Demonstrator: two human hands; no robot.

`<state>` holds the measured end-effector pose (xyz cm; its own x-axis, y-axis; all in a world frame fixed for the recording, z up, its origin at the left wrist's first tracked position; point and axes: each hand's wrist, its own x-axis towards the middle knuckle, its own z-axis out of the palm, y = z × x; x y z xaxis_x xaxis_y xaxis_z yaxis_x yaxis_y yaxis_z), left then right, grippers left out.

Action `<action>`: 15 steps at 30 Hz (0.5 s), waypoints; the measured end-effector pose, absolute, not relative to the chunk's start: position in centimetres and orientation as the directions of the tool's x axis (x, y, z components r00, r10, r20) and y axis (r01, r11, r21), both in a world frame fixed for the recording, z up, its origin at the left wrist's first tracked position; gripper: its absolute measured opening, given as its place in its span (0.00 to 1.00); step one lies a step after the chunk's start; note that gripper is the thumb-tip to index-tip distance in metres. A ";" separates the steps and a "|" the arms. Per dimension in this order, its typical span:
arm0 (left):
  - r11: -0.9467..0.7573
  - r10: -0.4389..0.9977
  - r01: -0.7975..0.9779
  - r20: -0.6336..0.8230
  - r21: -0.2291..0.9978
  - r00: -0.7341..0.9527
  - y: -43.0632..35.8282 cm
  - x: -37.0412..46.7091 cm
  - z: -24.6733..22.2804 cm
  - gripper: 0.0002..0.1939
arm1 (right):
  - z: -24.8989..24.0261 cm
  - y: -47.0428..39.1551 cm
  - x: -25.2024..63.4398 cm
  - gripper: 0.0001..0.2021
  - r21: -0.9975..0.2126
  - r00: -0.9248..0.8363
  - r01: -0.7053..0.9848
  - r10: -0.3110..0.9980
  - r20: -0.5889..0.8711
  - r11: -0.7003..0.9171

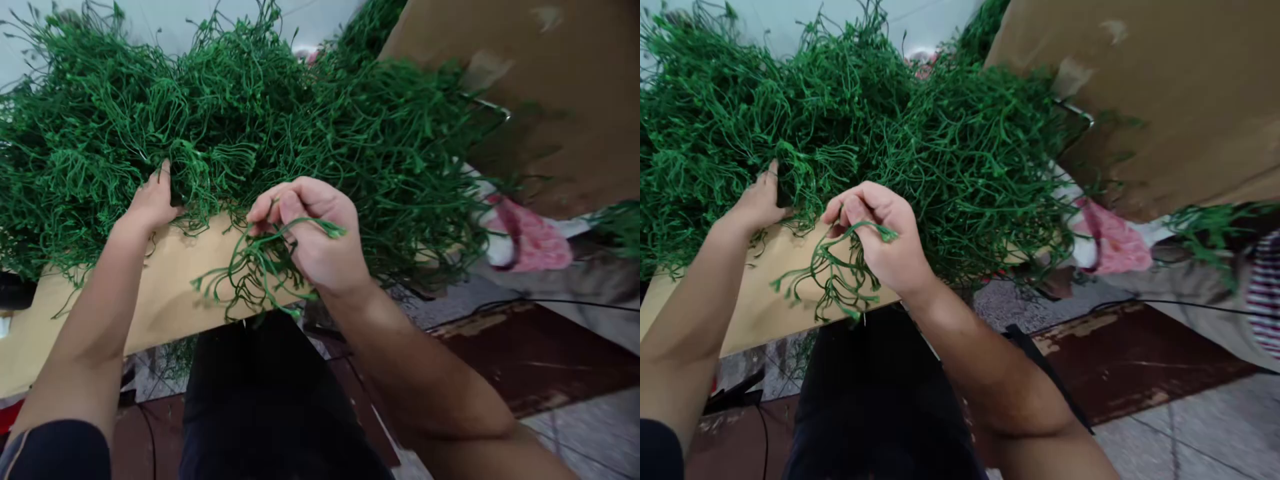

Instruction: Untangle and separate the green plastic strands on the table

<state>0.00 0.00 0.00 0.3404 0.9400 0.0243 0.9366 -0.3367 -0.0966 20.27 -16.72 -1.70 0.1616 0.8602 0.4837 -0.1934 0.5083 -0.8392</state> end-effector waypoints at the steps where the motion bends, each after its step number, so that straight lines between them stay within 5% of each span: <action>1: -0.344 0.939 0.935 -0.001 -0.082 0.345 -1.3 -0.5 0.7 0.48 | -1.6 -16.3 20.0 0.17 -0.838 0.144 -0.205 0.863 0.485 0.505; 4: -0.339 0.937 0.940 0.097 0.034 0.334 -6.0 -2.0 2.3 0.32 | -1.5 -15.2 19.1 0.18 -0.849 0.103 -0.226 0.878 0.467 0.478; 6: -0.365 0.925 0.899 0.209 0.242 0.319 -9.2 -2.6 2.7 0.25 | -1.5 -14.7 18.4 0.17 -0.848 0.086 -0.252 0.883 0.461 0.467; 10: -0.421 0.879 0.562 0.167 0.712 0.446 -13.9 -2.0 1.8 0.29 | -1.1 -14.5 16.5 0.16 -0.857 0.068 -0.253 0.892 0.447 0.449; 15: -0.272 0.832 0.262 0.090 0.926 0.547 -15.8 0.1 -0.7 0.33 | -0.2 -15.4 14.9 0.15 -0.875 0.016 -0.179 0.891 0.454 0.449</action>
